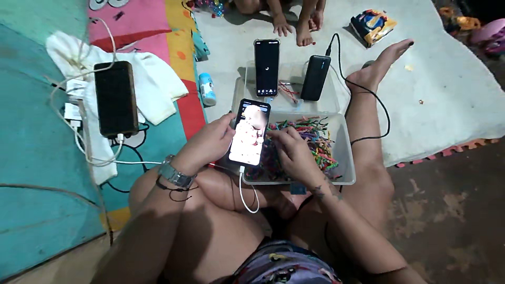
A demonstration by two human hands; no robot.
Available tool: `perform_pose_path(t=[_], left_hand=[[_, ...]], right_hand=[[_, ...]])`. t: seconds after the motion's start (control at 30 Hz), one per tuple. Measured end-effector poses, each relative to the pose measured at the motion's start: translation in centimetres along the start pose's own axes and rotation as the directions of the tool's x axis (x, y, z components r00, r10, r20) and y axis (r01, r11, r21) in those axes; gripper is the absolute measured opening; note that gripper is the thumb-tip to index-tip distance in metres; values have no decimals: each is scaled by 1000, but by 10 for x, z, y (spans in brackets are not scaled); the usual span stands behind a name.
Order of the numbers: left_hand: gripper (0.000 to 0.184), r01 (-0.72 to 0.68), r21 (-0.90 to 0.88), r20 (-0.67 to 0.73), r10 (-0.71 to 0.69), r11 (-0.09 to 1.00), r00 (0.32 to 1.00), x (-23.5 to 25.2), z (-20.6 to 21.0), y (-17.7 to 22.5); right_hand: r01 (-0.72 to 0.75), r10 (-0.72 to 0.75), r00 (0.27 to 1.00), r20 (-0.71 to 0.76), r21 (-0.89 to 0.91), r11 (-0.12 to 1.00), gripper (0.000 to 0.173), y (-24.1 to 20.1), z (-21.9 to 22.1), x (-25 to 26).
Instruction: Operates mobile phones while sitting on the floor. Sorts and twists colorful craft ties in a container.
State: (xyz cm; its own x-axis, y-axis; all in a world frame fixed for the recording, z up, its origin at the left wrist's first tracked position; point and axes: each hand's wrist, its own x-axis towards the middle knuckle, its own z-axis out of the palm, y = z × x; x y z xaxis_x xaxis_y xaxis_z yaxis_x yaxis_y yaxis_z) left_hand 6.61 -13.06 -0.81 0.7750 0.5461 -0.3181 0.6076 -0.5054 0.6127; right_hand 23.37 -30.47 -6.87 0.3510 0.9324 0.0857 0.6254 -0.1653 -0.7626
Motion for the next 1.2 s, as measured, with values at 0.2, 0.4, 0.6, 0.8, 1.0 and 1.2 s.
perform_pose_path(t=[0.2,0.4,0.6,0.8,1.0,1.2], left_hand=[[45,-13,3,5,13,1000,1000,-2,0,0],[47,-5,9,30,5,1000,1000,0,-4,1],[47,-7,11,28,7,1000,1000,-2,-4,2],[48,10,16,32,-10,1000,999,1,-6,0],[48,-6,3,5,5,1000,1000,1,-7,-2],[48,-14,4,-10,14,1000,1000,1,-6,-2]], right_hand=[[98,-95,993,65,-41,994,41,-1,6,8],[-219,231,962,-147,92,971,67,-7,-8,22],[-145,157,983,-98,116,983,53,-6,4,8],[106,-109,987,-121,-34,994,43,-6,17,-11],[247,-259,964,-56,-171,954,42,-8,29,-30],[280,-297,954,-38,-240,930,42,-6,32,-31]])
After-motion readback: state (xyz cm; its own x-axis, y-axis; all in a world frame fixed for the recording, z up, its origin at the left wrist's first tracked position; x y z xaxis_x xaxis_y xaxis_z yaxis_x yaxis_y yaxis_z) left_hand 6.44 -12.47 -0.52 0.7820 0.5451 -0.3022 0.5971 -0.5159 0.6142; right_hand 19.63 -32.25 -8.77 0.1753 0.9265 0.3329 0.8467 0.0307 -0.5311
